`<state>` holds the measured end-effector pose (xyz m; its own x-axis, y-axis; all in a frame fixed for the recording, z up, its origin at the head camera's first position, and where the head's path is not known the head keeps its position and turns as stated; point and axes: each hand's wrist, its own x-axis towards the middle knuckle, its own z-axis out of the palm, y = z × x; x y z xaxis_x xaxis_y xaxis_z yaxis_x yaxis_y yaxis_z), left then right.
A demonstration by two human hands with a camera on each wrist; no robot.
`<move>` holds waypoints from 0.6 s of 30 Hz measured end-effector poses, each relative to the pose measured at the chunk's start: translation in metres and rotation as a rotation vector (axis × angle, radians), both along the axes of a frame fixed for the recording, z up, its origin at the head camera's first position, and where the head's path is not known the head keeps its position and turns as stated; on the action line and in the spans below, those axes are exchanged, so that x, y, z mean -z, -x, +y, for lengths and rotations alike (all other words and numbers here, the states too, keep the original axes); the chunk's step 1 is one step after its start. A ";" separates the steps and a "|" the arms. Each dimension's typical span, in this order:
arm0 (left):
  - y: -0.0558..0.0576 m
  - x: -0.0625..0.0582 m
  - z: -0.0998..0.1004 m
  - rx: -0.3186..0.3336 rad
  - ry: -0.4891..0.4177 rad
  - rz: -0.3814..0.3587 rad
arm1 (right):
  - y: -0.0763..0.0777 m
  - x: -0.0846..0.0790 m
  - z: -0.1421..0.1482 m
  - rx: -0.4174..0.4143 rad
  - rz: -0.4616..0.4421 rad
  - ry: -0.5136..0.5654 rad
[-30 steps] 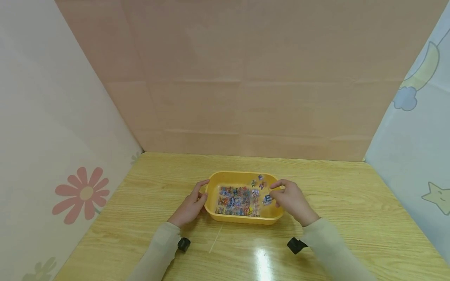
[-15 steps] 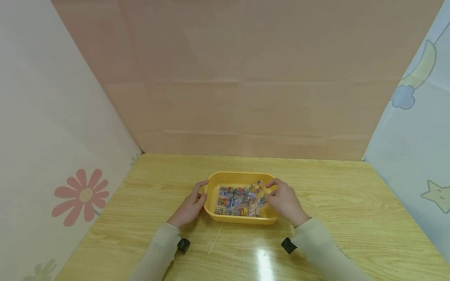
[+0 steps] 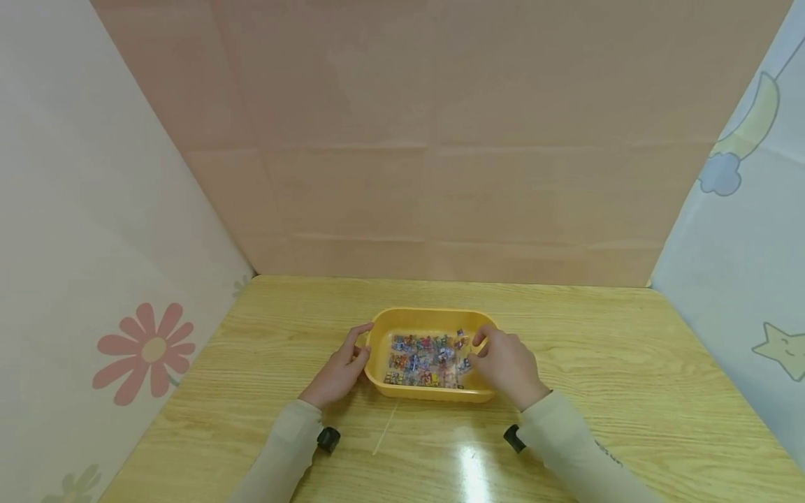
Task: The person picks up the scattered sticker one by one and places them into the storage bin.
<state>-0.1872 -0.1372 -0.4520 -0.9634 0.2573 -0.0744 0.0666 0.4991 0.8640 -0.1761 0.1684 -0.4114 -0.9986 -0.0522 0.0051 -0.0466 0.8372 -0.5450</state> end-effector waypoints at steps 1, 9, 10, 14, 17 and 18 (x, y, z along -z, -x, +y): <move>0.000 0.000 0.000 0.000 0.000 -0.002 | 0.000 0.000 0.000 -0.003 0.003 -0.005; 0.000 0.001 0.000 0.004 -0.002 0.004 | -0.001 0.000 0.001 -0.016 0.011 0.019; 0.001 0.001 0.000 0.005 -0.001 0.005 | -0.001 -0.001 0.002 -0.017 0.014 0.029; 0.002 0.001 0.000 0.010 0.001 0.010 | 0.000 0.001 0.007 -0.027 0.053 0.078; 0.003 0.002 -0.001 0.009 0.005 0.013 | 0.000 0.004 0.013 -0.031 0.120 0.121; 0.003 0.003 -0.001 0.008 0.007 0.012 | 0.000 0.005 0.016 -0.031 0.145 0.135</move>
<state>-0.1903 -0.1387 -0.4551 -0.9623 0.2643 -0.0646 0.0808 0.5042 0.8598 -0.1765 0.1842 -0.4160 -0.9848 -0.0719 0.1578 -0.1572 0.7542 -0.6375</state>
